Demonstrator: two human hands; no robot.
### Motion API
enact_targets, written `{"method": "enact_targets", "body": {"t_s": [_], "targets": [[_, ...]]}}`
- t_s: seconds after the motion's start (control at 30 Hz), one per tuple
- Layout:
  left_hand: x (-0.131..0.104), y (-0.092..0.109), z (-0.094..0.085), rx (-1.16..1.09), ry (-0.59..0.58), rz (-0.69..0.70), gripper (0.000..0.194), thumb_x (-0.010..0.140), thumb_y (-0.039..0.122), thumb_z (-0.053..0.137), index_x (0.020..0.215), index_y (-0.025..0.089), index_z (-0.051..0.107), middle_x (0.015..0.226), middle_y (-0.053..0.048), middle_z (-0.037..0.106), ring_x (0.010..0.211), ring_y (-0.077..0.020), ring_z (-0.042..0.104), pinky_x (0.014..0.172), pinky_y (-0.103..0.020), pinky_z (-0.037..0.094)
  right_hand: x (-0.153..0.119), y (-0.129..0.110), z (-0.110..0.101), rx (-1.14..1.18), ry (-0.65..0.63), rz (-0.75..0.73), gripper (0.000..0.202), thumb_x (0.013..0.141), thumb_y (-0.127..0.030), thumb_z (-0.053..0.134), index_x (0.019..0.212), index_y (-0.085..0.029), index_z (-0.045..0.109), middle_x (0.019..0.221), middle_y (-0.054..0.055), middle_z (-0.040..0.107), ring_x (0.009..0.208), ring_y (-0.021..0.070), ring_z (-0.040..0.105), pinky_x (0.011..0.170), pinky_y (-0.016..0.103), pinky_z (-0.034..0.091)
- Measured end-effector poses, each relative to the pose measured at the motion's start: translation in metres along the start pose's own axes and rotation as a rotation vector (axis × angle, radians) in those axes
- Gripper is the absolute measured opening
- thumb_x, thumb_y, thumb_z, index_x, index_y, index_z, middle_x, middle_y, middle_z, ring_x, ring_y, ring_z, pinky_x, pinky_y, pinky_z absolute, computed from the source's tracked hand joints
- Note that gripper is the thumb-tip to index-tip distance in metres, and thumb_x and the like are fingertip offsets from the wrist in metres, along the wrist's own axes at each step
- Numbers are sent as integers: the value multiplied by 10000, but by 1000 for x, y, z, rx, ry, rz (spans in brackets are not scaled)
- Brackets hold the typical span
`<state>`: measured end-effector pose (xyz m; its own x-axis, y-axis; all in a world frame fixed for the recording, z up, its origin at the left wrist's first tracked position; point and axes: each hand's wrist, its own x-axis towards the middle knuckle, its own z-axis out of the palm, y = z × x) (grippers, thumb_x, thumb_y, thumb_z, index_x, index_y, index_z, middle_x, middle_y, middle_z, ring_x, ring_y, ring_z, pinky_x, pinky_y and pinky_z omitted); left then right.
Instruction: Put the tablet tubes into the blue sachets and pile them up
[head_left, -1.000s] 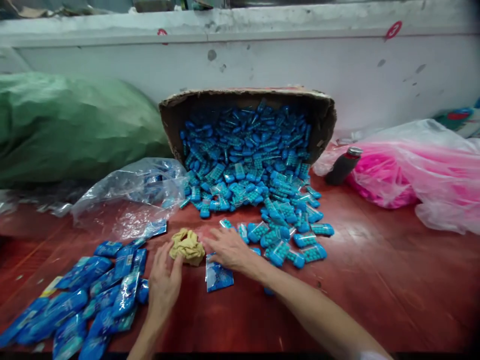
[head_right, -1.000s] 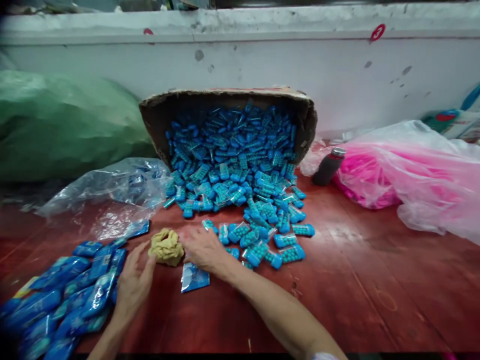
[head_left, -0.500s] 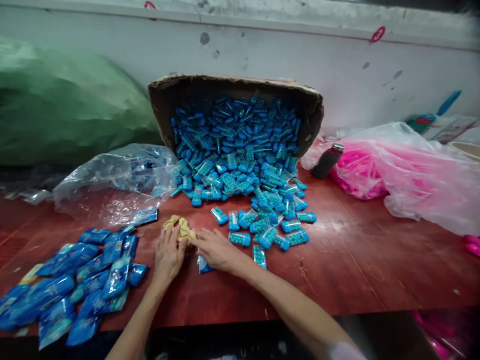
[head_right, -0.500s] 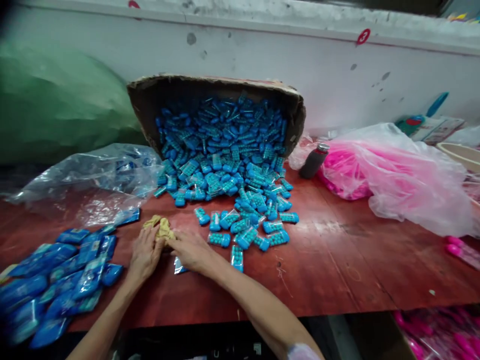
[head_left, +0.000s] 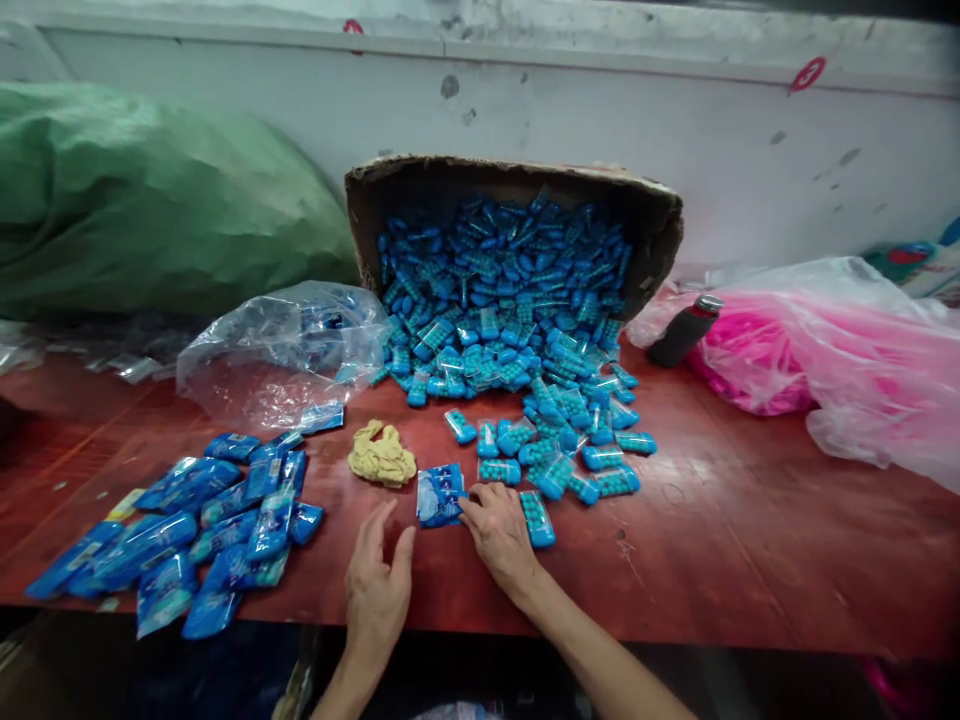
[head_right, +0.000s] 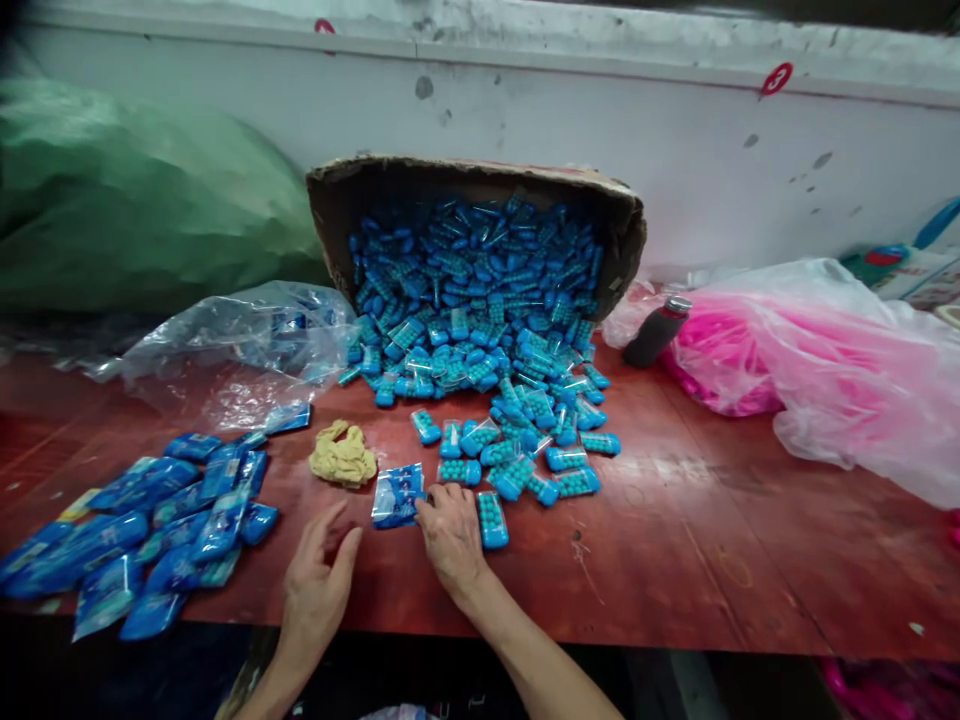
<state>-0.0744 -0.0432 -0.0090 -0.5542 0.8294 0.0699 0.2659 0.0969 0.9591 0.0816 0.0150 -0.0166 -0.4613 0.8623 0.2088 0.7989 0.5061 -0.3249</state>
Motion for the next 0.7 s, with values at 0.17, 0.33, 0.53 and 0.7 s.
{"method": "enact_targets", "body": {"t_s": [0.17,0.33,0.53,0.7], "targets": [[-3,-3,8,-4,-139,-111,389,687,360,581,1024,166,595,906,-93,662,784,-219,617,710,-353,489,-1,-4,1,-34,75,26,251,822,-282,564,1073,-264,572,972,46,602,852,208,478,690,319,329],[0,0,10,-38,-131,-114,370,665,394,591,952,164,628,863,-88,679,713,-201,620,647,-320,490,8,-15,7,-56,117,56,90,827,-264,560,848,-275,647,825,18,608,763,190,468,631,300,285],[-6,3,8,-168,-109,-240,411,621,403,639,952,162,619,842,-85,673,671,-185,610,567,-278,473,6,-16,7,-21,162,42,103,825,-249,566,844,-282,662,868,22,615,788,182,463,655,299,277],[-3,8,12,-214,-24,-346,563,535,413,697,1021,155,578,794,-56,653,535,-139,568,428,-228,400,2,-14,1,61,214,38,118,825,-234,566,847,-279,673,831,17,614,758,165,470,653,293,288]]}}
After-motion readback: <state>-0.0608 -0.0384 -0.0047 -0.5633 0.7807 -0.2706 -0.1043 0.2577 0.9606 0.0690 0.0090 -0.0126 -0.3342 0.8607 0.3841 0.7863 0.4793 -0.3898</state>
